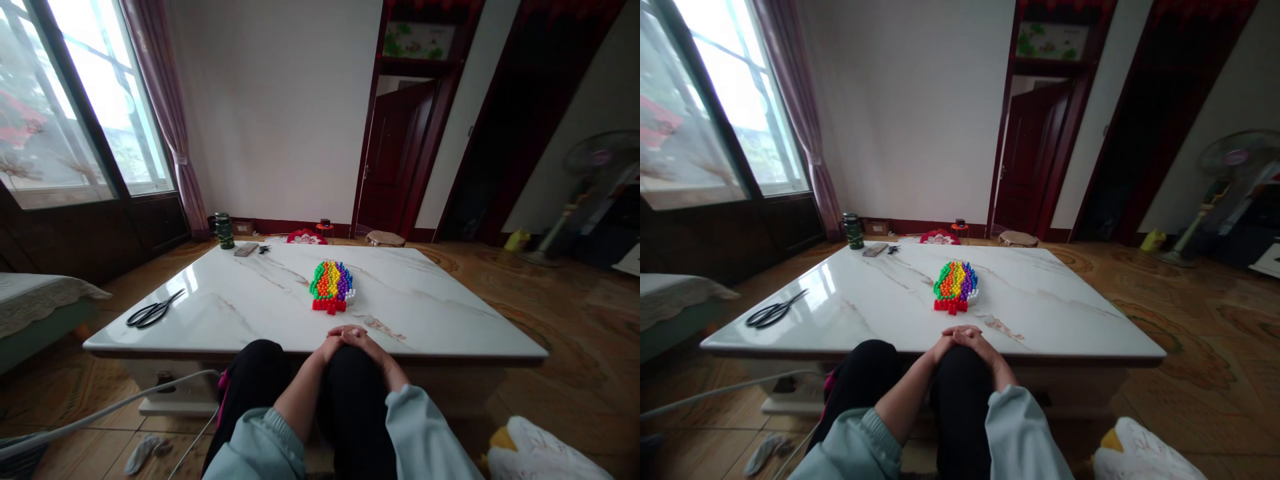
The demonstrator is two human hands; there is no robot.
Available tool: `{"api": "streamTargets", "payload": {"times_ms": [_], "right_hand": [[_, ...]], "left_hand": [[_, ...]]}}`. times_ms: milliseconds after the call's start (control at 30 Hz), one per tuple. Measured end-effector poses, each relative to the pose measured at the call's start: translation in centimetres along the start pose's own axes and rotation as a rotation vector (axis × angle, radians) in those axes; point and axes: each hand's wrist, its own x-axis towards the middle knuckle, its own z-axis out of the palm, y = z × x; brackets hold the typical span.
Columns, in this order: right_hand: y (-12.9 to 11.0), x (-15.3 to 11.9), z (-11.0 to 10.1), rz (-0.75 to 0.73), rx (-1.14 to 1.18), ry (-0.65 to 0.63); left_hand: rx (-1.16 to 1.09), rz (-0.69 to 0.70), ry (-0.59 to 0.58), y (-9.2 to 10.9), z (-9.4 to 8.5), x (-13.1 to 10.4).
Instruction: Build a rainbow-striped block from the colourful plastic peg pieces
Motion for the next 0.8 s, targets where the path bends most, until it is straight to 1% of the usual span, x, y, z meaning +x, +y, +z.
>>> {"api": "streamTargets", "payload": {"times_ms": [200,433,500,567,667,733,800], "right_hand": [[-0.8,-0.2,0.7,-0.047,0.026,0.001],[-0.4,-0.2,0.7,-0.048,0.037,-0.012],[-0.7,-0.3,0.8,-0.059,0.032,-0.012],[-1.5,-0.6,1.0,-0.068,0.003,-0.002],[-3.4,-1.3,1.8,-0.077,-0.064,0.057],[-4.6,-1.8,2.4,-0.085,-0.088,0.093],[-5.5,-2.2,3.1,-0.093,-0.09,0.103]], "left_hand": [[0.044,0.025,0.036,0.2,-0.3,-0.6],[0.09,0.026,0.046,0.6,-0.5,-0.9],[0.098,0.035,0.044,0.8,-0.5,-1.1],[0.121,0.044,0.035,0.9,-0.5,-1.2],[0.145,0.04,0.026,1.0,-0.5,-1.1],[0.122,0.037,0.026,1.0,-0.4,-1.0],[0.088,0.037,0.024,0.8,-0.4,-0.9]]}}
